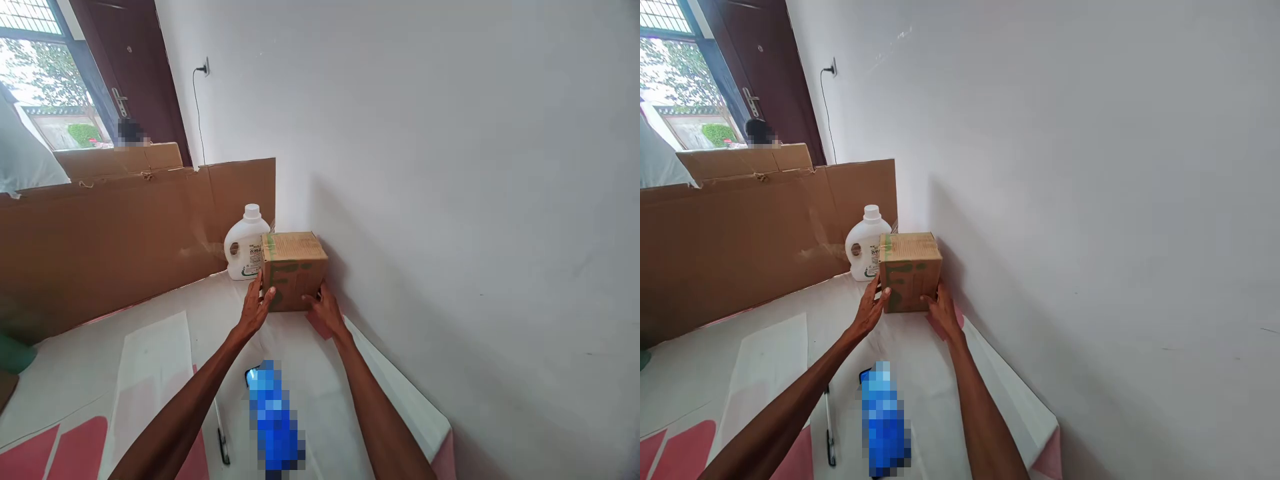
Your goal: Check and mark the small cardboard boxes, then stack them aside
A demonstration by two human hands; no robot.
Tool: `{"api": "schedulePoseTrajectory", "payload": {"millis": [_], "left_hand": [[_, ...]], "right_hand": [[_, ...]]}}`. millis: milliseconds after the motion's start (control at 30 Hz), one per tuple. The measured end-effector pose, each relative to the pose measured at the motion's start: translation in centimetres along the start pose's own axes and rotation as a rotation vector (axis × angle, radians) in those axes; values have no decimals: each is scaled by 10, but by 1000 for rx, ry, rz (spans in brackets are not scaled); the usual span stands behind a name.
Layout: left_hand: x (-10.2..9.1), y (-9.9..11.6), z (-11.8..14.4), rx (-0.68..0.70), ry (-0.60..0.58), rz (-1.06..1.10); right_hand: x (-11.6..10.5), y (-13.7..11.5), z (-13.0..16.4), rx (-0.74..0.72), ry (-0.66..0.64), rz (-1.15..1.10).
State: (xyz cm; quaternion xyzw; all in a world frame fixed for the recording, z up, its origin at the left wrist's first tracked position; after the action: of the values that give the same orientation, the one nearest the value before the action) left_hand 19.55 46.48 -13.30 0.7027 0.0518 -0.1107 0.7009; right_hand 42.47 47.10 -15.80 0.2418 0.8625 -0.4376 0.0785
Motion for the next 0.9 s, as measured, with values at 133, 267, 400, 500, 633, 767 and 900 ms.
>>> {"api": "schedulePoseTrajectory", "payload": {"millis": [133, 267, 400, 500, 633, 767, 900], "left_hand": [[11, -10, -3, -27, -26, -27], [26, -7, -13, -19, -90, -73], [33, -2, -25, -29, -108, -122], [34, -5, -35, -93, -118, -140], [33, -10, -45, -163, -156, -147], [27, -9, -47, -184, -190, -144], [16, -5, -34, -189, -231, -146]], "right_hand": [[11, 24, -32, 94, -3, 59], [22, 32, -51, 158, 37, 125], [27, 30, -57, 189, 79, 162], [38, 21, -52, 183, 105, 179], [68, 2, -34, 144, 80, 177], [92, -10, -16, 102, 40, 172], [99, -13, -6, 56, 9, 165]]}}
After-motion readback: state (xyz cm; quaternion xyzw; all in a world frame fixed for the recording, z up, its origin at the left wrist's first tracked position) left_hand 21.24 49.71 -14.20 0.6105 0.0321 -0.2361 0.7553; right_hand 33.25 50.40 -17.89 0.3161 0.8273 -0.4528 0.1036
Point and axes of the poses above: each hand's wrist, its own z-axis away from the middle knuckle, its own x-axis out of the palm, y = z × x, the point moved 6 cm from there along -z, towards the middle knuckle, and after that the axes turned 15 degrees about -x, right-handed, at the moved point
